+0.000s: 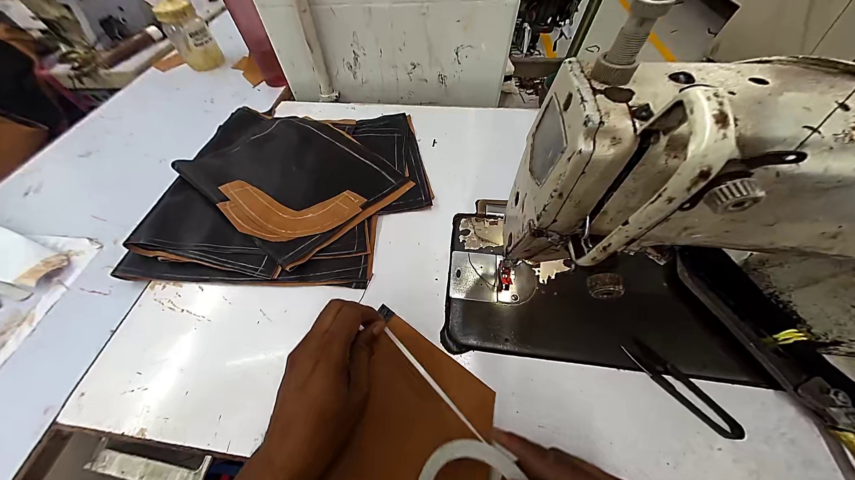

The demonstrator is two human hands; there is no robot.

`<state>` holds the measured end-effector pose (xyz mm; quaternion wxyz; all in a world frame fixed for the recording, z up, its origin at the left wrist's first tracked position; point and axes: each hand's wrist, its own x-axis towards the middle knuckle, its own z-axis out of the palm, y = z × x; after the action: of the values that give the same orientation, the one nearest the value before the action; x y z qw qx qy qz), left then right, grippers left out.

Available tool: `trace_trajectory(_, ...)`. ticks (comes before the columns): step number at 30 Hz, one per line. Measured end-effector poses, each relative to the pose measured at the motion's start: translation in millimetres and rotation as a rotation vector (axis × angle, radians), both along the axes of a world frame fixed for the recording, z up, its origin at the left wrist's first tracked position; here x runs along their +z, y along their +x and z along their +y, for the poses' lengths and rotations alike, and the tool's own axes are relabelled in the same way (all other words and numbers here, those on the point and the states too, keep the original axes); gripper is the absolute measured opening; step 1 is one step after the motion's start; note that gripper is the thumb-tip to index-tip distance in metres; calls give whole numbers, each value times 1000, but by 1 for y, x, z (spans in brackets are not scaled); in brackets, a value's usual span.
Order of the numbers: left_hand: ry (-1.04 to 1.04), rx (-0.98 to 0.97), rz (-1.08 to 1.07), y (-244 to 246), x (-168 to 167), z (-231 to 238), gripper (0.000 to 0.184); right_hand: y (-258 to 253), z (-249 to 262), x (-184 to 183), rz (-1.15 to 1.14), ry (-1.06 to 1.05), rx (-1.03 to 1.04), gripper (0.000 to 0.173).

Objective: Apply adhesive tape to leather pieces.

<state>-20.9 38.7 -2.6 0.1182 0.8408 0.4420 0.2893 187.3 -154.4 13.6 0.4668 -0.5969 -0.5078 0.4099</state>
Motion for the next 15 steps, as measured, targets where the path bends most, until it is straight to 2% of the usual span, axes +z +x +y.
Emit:
trace_trajectory(5,-25,42,78,8,4,21,22,6,25,-11,-104,13,-94,30)
trace_trajectory(15,-10,62,112,5,3,23,21,4,28,-13,15,-44,-191,31)
